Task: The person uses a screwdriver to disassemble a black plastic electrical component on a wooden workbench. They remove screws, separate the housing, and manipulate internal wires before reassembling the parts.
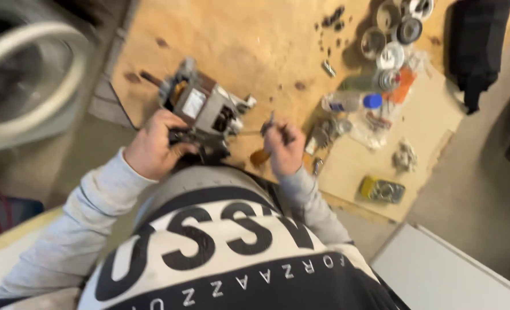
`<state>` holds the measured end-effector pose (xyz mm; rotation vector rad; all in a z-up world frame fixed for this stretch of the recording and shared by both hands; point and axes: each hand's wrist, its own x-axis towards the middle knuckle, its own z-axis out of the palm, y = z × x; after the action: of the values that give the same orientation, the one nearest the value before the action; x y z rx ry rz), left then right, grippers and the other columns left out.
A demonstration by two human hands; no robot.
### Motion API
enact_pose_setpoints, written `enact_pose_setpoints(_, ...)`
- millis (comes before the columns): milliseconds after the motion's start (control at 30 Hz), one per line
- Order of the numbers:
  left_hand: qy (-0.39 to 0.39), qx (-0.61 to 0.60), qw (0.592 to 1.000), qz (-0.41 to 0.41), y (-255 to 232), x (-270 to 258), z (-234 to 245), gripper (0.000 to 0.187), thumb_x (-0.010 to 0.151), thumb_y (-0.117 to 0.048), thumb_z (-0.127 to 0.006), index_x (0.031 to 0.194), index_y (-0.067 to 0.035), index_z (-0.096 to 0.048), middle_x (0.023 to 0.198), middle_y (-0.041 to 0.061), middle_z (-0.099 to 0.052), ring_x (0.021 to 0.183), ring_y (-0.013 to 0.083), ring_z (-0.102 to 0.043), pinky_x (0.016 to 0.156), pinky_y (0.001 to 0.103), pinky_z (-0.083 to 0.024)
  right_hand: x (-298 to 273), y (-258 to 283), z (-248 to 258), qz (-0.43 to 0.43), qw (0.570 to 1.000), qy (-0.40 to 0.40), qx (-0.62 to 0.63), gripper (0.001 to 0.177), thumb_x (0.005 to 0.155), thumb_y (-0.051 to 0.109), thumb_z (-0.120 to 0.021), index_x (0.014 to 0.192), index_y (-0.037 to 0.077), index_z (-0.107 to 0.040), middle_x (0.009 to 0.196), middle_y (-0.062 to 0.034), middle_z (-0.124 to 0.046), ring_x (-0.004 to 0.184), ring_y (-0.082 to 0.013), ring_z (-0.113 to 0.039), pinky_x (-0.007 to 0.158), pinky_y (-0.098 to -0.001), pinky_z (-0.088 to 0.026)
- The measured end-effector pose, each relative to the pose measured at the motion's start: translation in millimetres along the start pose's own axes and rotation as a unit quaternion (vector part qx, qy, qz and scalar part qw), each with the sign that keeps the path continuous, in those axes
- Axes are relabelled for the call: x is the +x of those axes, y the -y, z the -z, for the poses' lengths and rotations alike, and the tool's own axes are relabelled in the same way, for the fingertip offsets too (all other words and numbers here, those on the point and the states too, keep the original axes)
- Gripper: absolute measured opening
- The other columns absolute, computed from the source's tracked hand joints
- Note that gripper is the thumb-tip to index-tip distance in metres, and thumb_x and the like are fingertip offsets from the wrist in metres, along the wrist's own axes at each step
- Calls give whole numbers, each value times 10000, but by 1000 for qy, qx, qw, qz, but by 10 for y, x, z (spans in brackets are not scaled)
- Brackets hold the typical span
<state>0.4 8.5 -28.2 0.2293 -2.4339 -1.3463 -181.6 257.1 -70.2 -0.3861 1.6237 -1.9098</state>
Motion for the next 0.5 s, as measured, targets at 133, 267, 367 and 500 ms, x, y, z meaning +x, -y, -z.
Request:
enact_pose_setpoints(133,-15,-47,999,20,11,-113,-75,478,863,-124,-841,1160,23,-497,1072,210,-628,929,381,-657,800,416,-541,46,38,438,-7,998,-11,-61,167,1046,155,-663,1048,-8,-697,819,7,-637,654,-39,-489,592,-216,-398)
enact_pose_setpoints(267,-16,-58,998,-6,3,-157,-135,448,864,-103,-838,1138,2,-500,1037,189,-639,899,350,-668,795,408,-554,-65,0,600,-46,986,24,-162,139,1014,90,-687,1024,-30,-756,837,-15,-684,701,-48,-519,632,-215,-424)
enact_pose_setpoints(367,-11,-63,998,3,-39,-153,-175,440,856,-103,-844,1131,7,-519,1023,189,-648,888,335,-680,784,396,-560,-187,-8,589,-12,981,43,-191,99,1000,27,-681,1041,-31,-751,906,-42,-710,787,-71,-581,711,-237,-484)
enact_pose_setpoints(500,-5,-92,995,38,-269,36,-257,386,823,-124,-880,1057,1,-600,993,162,-691,857,280,-727,761,361,-588,-278,94,472,47,976,62,-203,98,960,-38,-670,1030,-7,-731,989,-98,-737,811,-113,-655,712,-267,-534)
